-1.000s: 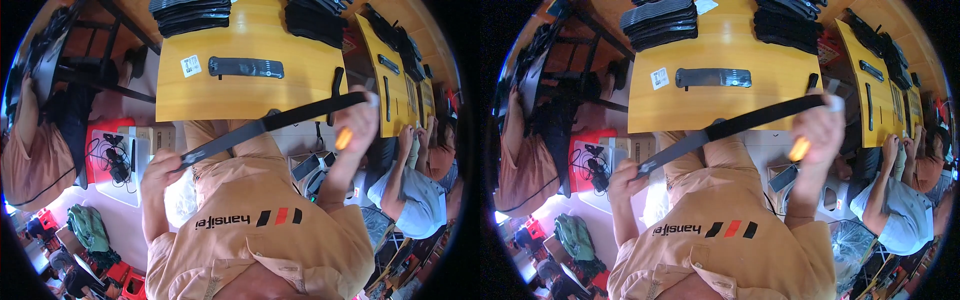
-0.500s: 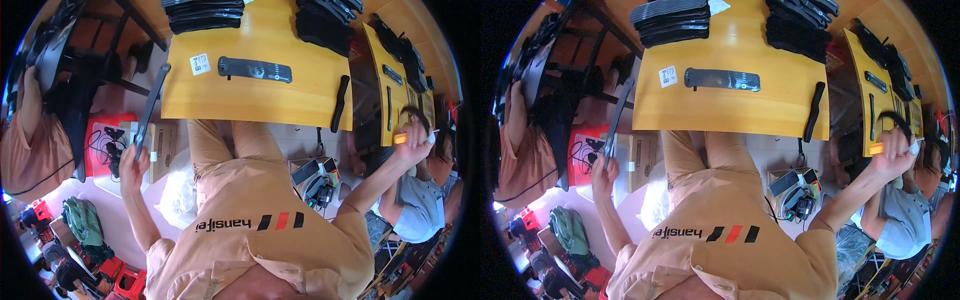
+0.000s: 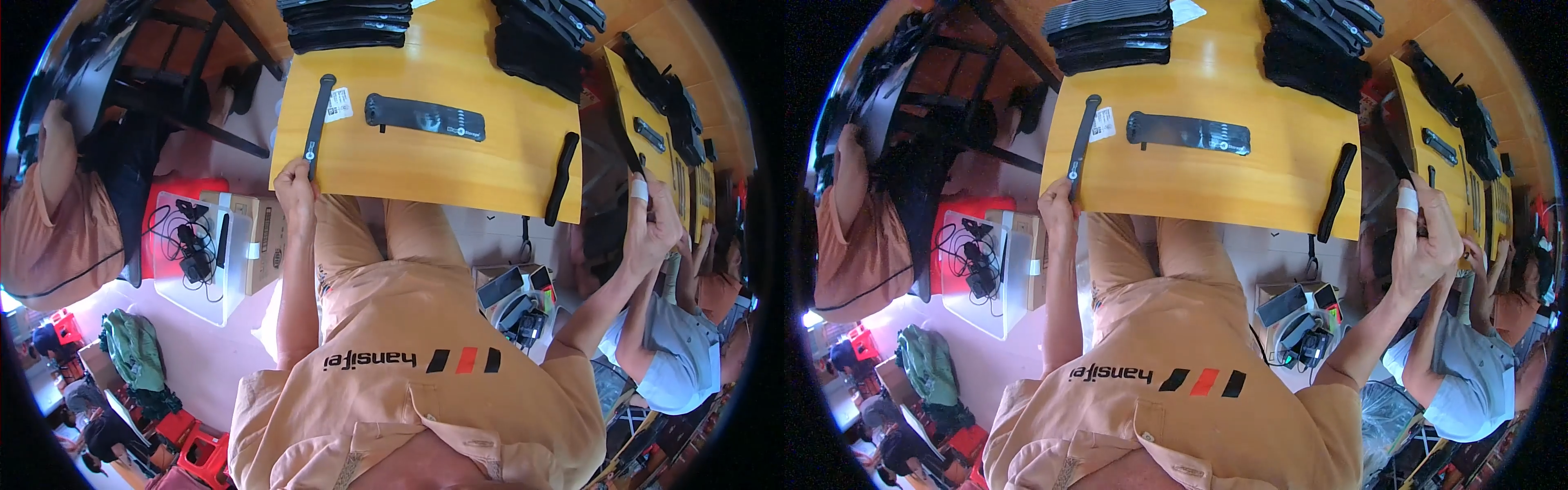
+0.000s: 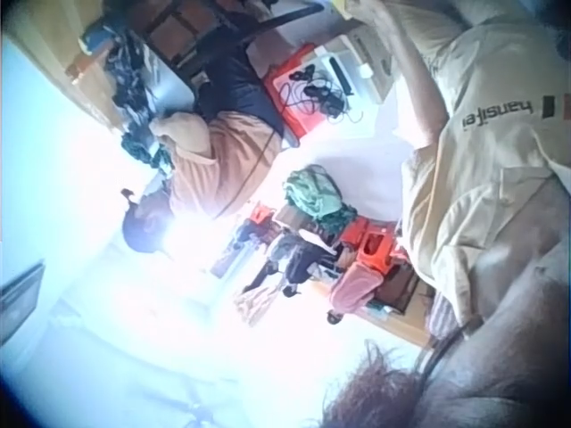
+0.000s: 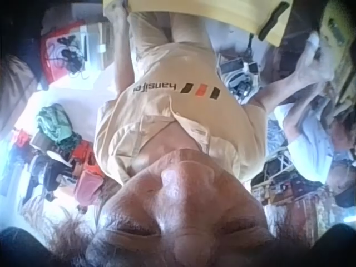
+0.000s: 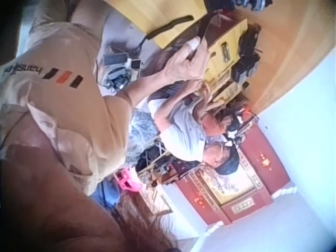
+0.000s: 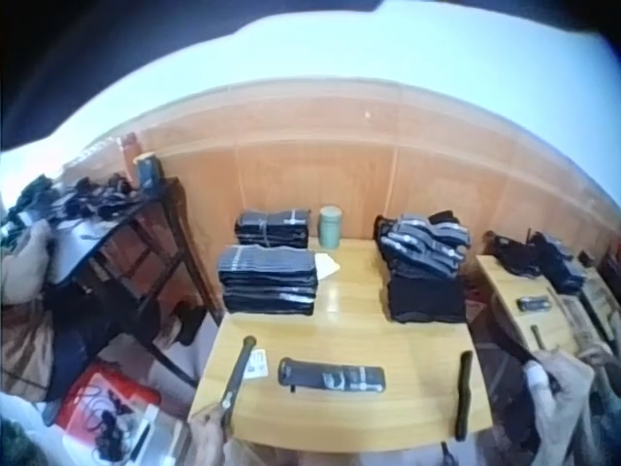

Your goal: Cleaning and inspecting black textile straps using a small tool and a cloth at a workbench.

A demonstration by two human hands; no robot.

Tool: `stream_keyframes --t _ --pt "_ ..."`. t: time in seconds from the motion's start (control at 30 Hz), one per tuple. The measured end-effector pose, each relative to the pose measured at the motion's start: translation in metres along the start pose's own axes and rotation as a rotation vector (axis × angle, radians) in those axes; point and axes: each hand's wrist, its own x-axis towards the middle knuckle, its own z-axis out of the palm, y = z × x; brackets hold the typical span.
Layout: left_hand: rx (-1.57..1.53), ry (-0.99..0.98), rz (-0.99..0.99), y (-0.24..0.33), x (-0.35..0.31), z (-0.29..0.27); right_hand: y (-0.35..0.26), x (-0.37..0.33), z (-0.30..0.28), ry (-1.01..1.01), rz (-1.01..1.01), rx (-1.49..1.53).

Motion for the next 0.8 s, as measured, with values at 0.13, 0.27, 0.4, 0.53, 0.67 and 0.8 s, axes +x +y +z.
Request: stream_keyframes --t 0.13,0.27,0.4,0.53,0.67,0.8 --pt "0.417 0.279 0.318 -0.001 -0.004 0.009 0.004 -0.004 0.008 0.061 0.044 0.076" --pt "0.789 0.592 0.66 0.008 -0.017 0.02 -0.004 -0.01 0.015 0.023 0.086 0.197" --pt "0.363 0.156 0.509 0.011 -0.035 0.015 -0.021 -0.018 0.03 0.033 0.062 0.314" --pt "-0.034 -0.859 0.005 0.05 -0.097 0.048 -0.055 -0.034 0.048 -0.156 -0.311 0.573" --pt "-0.61 -0.908 -0.305 0.069 -0.115 0.081 -0.066 -0.064 0.078 -0.363 -0.427 0.658" --pt "-0.569 -0.74 -0.162 0.046 -0.098 0.087 -0.062 -0.069 0.075 -0.728 0.018 0.716"
